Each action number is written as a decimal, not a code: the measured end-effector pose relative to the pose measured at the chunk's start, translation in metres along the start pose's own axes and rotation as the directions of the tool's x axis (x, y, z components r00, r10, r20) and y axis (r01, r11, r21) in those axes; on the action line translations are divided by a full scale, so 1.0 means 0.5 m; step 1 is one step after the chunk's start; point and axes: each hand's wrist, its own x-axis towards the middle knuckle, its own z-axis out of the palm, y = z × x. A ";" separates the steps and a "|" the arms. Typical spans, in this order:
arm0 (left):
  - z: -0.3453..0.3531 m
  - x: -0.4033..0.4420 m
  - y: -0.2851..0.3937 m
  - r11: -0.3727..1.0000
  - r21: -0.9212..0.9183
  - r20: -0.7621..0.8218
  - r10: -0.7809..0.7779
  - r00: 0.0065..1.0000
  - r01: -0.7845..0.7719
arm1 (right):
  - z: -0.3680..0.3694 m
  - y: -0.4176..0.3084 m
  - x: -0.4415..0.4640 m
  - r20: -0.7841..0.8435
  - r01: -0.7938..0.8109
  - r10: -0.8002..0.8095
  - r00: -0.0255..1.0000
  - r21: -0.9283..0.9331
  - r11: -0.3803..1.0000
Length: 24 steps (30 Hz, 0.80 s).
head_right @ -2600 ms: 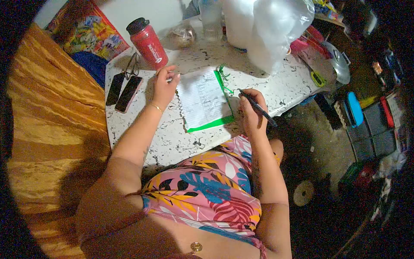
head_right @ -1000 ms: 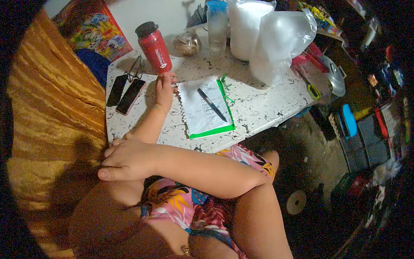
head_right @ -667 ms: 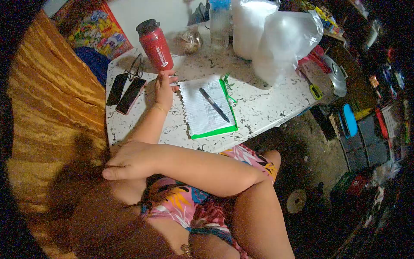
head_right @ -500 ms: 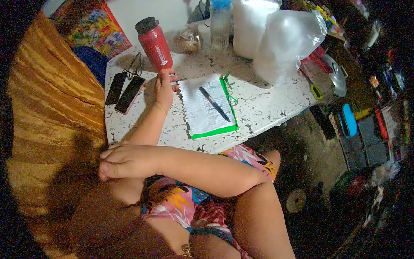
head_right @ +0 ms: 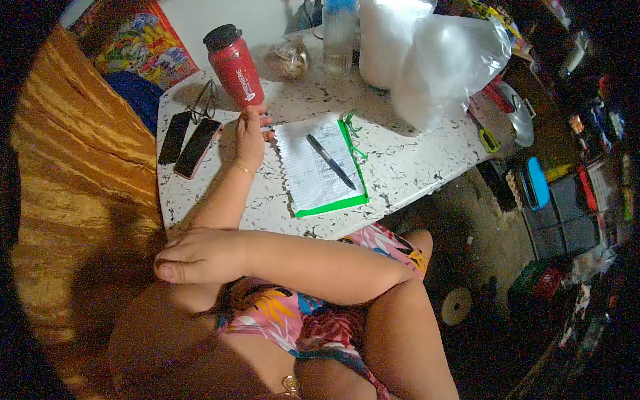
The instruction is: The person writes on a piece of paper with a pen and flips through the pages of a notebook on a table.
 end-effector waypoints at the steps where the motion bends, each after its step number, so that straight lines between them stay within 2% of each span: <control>1: -0.001 0.008 -0.008 0.999 -0.003 0.007 -0.040 0.999 0.040 | -0.003 0.002 -0.006 0.043 -0.070 0.072 0.996 -0.047 0.996; 2: -0.003 0.014 -0.011 0.997 -0.005 0.013 -0.078 0.997 0.078 | -0.006 0.006 -0.011 0.084 -0.137 0.145 0.986 -0.097 0.986; 3: -0.007 0.018 -0.014 0.987 0.162 0.058 -0.006 0.998 -0.003 | -0.009 0.014 -0.018 0.090 -0.127 0.141 0.986 -0.141 0.982; 5: -0.011 0.020 -0.006 0.866 0.465 0.185 0.107 0.977 -0.183 | -0.016 0.023 -0.027 0.098 -0.108 0.133 0.986 -0.228 0.968; 8: -0.005 -0.001 0.025 0.668 0.643 0.339 0.192 0.921 -0.376 | -0.074 -0.007 -0.069 0.142 -0.206 0.296 0.945 -0.445 0.872; 10: -0.015 0.003 0.008 0.603 0.634 0.389 0.291 0.874 -0.483 | -0.114 -0.033 -0.119 -0.188 -0.402 0.357 0.915 -0.482 0.778; 11: -0.020 0.003 0.000 0.567 0.630 0.413 0.335 0.847 -0.531 | -0.141 -0.052 -0.134 -0.379 -0.456 0.264 0.887 -0.624 0.635; 12: -0.024 0.004 -0.003 0.604 0.619 0.404 0.303 0.863 -0.502 | -0.175 -0.045 -0.183 -0.489 -0.548 0.265 0.831 -0.799 0.247; 13: -0.024 0.007 -0.006 0.640 0.606 0.396 0.272 0.877 -0.472 | -0.199 -0.032 -0.220 -0.622 -0.622 0.193 0.759 -0.780 -0.071; 14: -0.023 0.010 -0.006 0.673 0.590 0.391 0.244 0.887 -0.445 | -0.209 -0.049 -0.241 -0.714 -0.670 0.173 0.678 -0.697 -0.255; 15: -0.023 0.009 -0.002 0.648 0.617 0.406 0.224 0.886 -0.446 | -0.219 -0.052 -0.267 -0.775 -0.695 0.181 0.606 -0.626 -0.354; 16: -0.025 0.007 0.006 0.620 0.643 0.423 0.203 0.883 -0.450 | -0.225 -0.048 -0.293 -0.823 -0.720 0.221 0.524 -0.566 -0.402; 20: -0.016 -0.019 0.081 0.590 0.700 0.434 0.097 0.896 -0.403 | -0.223 -0.038 -0.340 -0.841 -0.742 0.236 0.486 -0.540 -0.398; 22: -0.040 -0.018 0.096 0.491 0.746 0.486 0.059 0.872 -0.449 | -0.218 -0.042 -0.346 -0.854 -0.767 0.223 0.470 -0.520 -0.377; 24: -0.088 -0.007 0.110 0.405 0.748 0.556 0.052 0.830 -0.526 | -0.202 -0.080 -0.325 -0.846 -0.807 0.283 0.452 -0.523 -0.275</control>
